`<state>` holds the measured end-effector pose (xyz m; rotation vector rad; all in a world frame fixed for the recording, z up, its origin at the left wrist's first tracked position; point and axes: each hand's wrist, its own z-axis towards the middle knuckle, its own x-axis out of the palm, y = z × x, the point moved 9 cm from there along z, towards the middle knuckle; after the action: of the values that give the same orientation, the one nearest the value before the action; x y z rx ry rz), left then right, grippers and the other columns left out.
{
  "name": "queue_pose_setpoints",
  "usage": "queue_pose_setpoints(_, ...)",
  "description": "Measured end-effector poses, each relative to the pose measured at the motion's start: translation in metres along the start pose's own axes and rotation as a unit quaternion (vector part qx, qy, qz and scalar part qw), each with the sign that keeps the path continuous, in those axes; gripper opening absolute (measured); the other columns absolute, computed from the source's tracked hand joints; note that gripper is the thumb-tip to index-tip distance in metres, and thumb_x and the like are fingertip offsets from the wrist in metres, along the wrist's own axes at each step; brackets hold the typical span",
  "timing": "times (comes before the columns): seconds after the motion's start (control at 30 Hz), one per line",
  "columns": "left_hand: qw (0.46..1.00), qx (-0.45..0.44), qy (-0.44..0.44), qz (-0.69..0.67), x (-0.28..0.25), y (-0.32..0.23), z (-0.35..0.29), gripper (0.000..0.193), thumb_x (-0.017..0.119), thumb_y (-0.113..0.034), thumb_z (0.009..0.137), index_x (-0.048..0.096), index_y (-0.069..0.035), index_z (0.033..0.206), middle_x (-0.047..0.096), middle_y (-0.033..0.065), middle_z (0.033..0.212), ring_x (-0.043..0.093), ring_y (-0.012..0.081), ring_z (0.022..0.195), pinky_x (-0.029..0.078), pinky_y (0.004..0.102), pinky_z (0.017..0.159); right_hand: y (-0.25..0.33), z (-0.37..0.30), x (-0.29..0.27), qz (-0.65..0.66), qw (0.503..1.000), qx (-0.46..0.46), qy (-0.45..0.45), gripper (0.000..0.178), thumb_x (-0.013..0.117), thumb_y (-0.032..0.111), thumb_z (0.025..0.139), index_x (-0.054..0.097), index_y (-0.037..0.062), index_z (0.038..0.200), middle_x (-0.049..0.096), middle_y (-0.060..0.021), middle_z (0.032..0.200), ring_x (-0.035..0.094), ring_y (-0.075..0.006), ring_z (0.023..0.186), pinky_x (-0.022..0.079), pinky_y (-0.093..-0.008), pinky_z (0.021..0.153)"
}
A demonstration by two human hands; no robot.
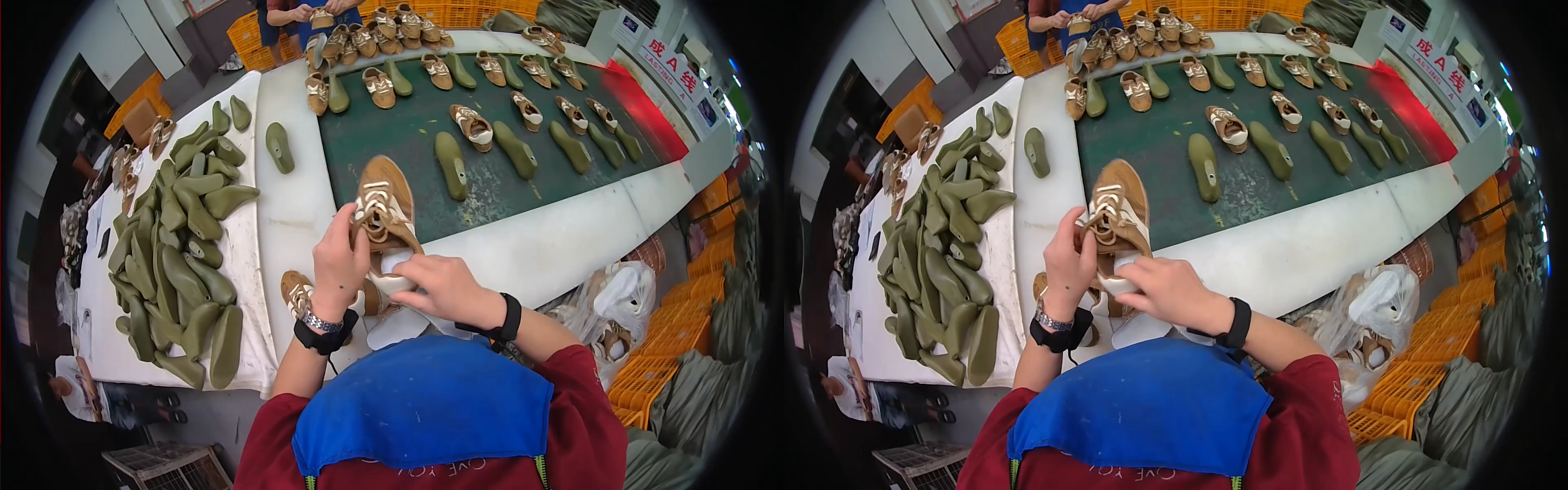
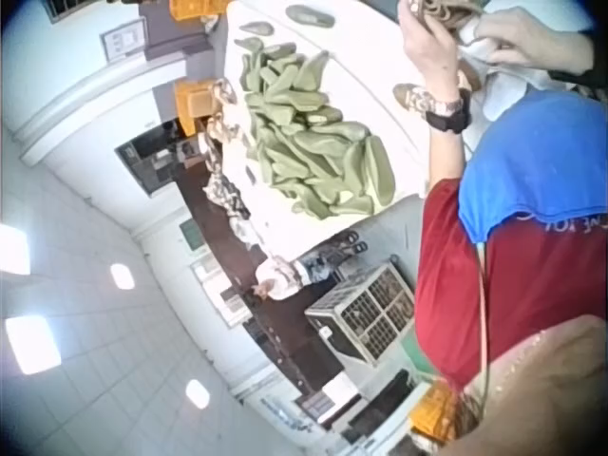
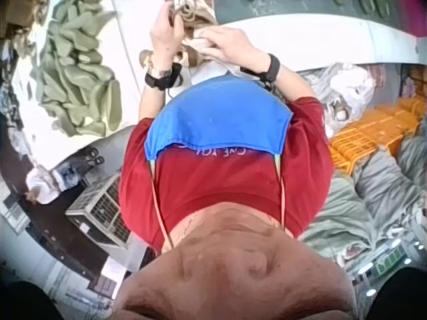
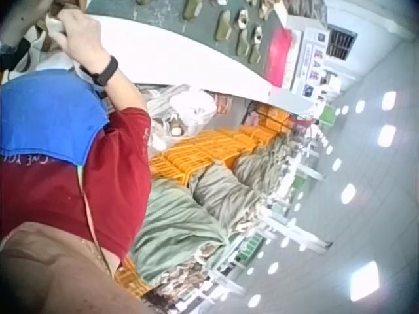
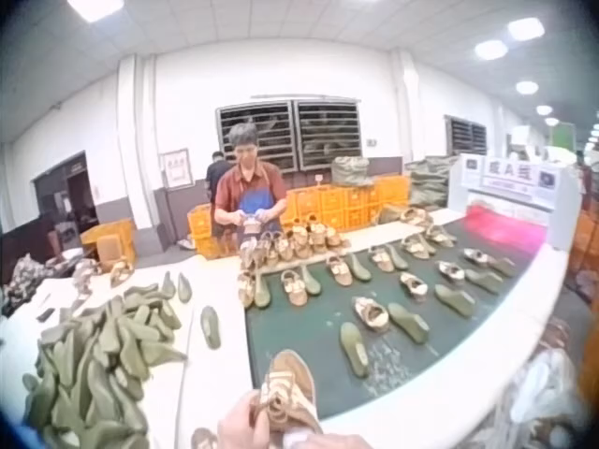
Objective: The recorder is seen assembling shoe uppers onto shoe lasts and placing them onto a production line conveyor belt.
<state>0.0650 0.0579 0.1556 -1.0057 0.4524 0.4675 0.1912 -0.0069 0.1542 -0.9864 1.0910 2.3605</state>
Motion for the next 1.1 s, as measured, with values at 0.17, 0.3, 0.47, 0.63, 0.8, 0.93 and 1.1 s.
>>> queue_pose_setpoints(0.17, 0.980, -0.098, -0.080, -0.152, -0.004, 0.027, 0.010, 0.031, 0.059, -0.002, 0.078, 0.051, 0.000, 0.108, 0.064, 0.0143, 0.082, 0.064, 0.0232, 0.068, 0.051, 0.0312, 0.061, -0.010, 0.017, -0.006, 0.002, 1.000, -0.015, -0.005, 0.024, 0.068, 0.021, 0.073, 0.059, 0.0082, 0.092, 0.055, -0.0068, 0.078, 0.058, -0.0245, 0.067, 0.047, -0.0343, 0.056)
queue_pose_setpoints(0.3, 0.997, -0.010, -0.056, -0.044, -0.002, 0.015, 0.016, 0.033, 0.063, -0.002, 0.076, 0.051, 0.001, 0.106, 0.065, 0.0132, 0.084, 0.064, 0.0212, 0.069, 0.052, 0.0298, 0.063, -0.017, 0.039, -0.024, 0.117, 0.989, 0.022, -0.086, 0.019, 0.066, 0.017, 0.075, 0.061, 0.0075, 0.090, 0.055, -0.0062, 0.079, 0.058, -0.0239, 0.061, 0.047, -0.0340, 0.052)
queue_pose_setpoints(0.47, 0.996, 0.053, -0.076, -0.017, -0.001, -0.010, 0.012, 0.039, 0.065, -0.001, 0.074, 0.050, 0.000, 0.109, 0.064, 0.0128, 0.085, 0.063, 0.0204, 0.068, 0.052, 0.0291, 0.062, -0.020, 0.062, -0.023, -0.057, 0.994, 0.033, -0.092, 0.016, 0.067, 0.014, 0.073, 0.061, 0.0089, 0.087, 0.053, -0.0047, 0.075, 0.059, -0.0234, 0.061, 0.047, -0.0347, 0.051)
queue_pose_setpoints(0.63, 0.990, 0.089, -0.106, -0.041, -0.007, -0.012, 0.006, 0.048, 0.065, 0.000, 0.073, 0.043, 0.000, 0.116, 0.064, 0.0121, 0.081, 0.063, 0.0204, 0.065, 0.052, 0.0278, 0.058, -0.021, 0.062, -0.029, -0.060, 0.981, 0.056, -0.174, 0.010, 0.067, 0.010, 0.069, 0.059, 0.0084, 0.076, 0.052, -0.0054, 0.071, 0.057, -0.0236, 0.060, 0.045, -0.0343, 0.049)
queue_pose_setpoints(0.8, 0.988, -0.025, -0.096, -0.122, -0.015, 0.014, 0.016, 0.042, 0.061, 0.003, 0.076, 0.041, 0.000, 0.113, 0.062, 0.0112, 0.077, 0.062, 0.0158, 0.064, 0.051, 0.0250, 0.059, -0.008, 0.059, -0.006, 0.156, 0.986, -0.056, -0.014, 0.009, 0.061, 0.006, 0.063, 0.052, 0.0071, 0.065, 0.049, -0.0066, 0.064, 0.052, -0.0243, 0.062, 0.041, -0.0351, 0.054)
queue_pose_setpoints(0.93, 0.992, -0.078, -0.058, -0.075, -0.005, 0.038, 0.021, 0.037, 0.061, -0.002, 0.075, 0.045, -0.001, 0.108, 0.062, 0.0113, 0.073, 0.062, 0.0197, 0.061, 0.050, 0.0299, 0.055, -0.039, 0.053, 0.001, 0.163, 0.984, 0.065, 0.001, 0.013, 0.066, 0.016, 0.069, 0.059, 0.0086, 0.078, 0.055, -0.0071, 0.068, 0.055, -0.0251, 0.061, 0.043, -0.0348, 0.054)
queue_pose_setpoints(1.1, 0.995, -0.086, -0.021, 0.044, 0.014, 0.050, 0.025, 0.038, 0.063, -0.007, 0.075, 0.048, -0.004, 0.110, 0.060, 0.0117, 0.070, 0.061, 0.0268, 0.062, 0.049, 0.0360, 0.056, -0.050, 0.044, 0.025, 0.053, 0.968, 0.168, 0.180, 0.031, 0.061, 0.038, 0.076, 0.064, 0.0126, 0.093, 0.064, -0.0140, 0.072, 0.063, -0.0324, 0.069, 0.048, -0.0423, 0.062)
